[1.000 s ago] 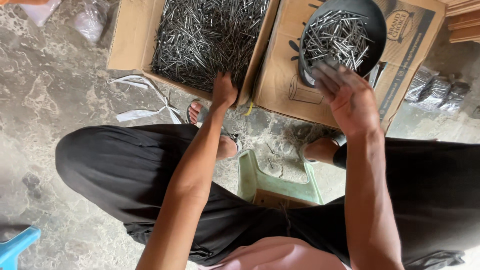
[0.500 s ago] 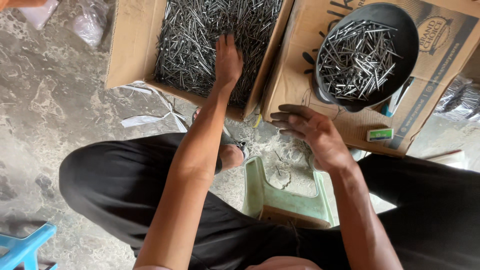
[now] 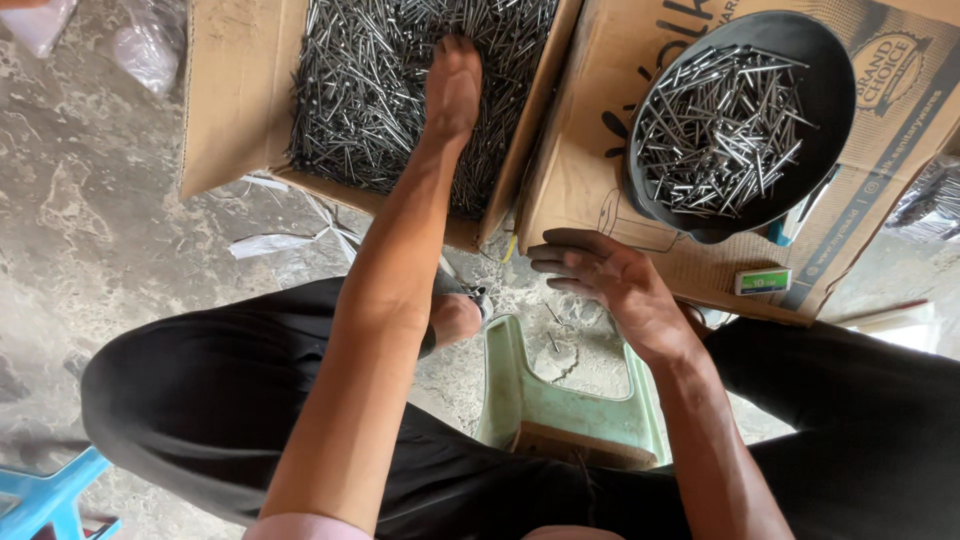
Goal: The person sits on a low stool and repeatedly picks up nails from a cardboard box with their left hand, then transfers them to a black bowl held in the right hand. The task involves sorting or moving nails between the two containers.
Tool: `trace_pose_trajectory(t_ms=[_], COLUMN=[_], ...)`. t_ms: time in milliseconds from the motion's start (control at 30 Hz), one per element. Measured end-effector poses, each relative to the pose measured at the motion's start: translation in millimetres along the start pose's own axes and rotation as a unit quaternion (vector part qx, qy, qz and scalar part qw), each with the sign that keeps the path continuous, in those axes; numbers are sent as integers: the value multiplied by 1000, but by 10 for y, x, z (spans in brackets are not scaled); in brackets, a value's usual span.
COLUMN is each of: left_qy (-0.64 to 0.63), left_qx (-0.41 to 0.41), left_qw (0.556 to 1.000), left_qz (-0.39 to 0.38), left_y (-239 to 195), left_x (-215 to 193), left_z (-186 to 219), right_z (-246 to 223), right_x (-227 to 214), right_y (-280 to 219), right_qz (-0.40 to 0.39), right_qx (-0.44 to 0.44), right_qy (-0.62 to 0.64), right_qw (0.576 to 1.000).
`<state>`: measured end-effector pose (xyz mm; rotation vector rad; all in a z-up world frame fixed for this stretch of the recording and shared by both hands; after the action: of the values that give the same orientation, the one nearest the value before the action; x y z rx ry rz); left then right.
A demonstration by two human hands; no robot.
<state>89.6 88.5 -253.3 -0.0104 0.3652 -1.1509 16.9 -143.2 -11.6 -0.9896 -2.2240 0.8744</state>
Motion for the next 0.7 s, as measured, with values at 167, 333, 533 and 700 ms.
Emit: trace_pose_trajectory(t_ms=[167, 333, 533, 700], left_qy=[-329, 69, 193, 155], left_qx=[255, -13, -68, -58], left_qw=[908, 997, 977, 981], left_qz=[-52, 23, 57, 101], left_y=[119, -42, -438, -727], left_x=[56, -59, -267, -448], left_z=[-273, -46, 219, 64], right_z=[-7, 11, -121, -85], right_x=[-12, -30, 24, 78], right_y=[-13, -100, -318, -458], right_qz=[30, 43, 65, 63], right_qx=[23, 3, -2, -63], right_qy=[23, 24, 1, 8], right_qw=[999, 999, 998, 996])
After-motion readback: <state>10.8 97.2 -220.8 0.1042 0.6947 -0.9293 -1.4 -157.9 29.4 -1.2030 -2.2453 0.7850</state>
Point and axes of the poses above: each hand's wrist, its own y-axis towards the middle knuckle, its own x-axis out of the palm, z = x × y, the point moved 3 cm from there along y, towards the middle knuckle, and after that the axes turned 9 degrees about -y, right-handed, at the moved point
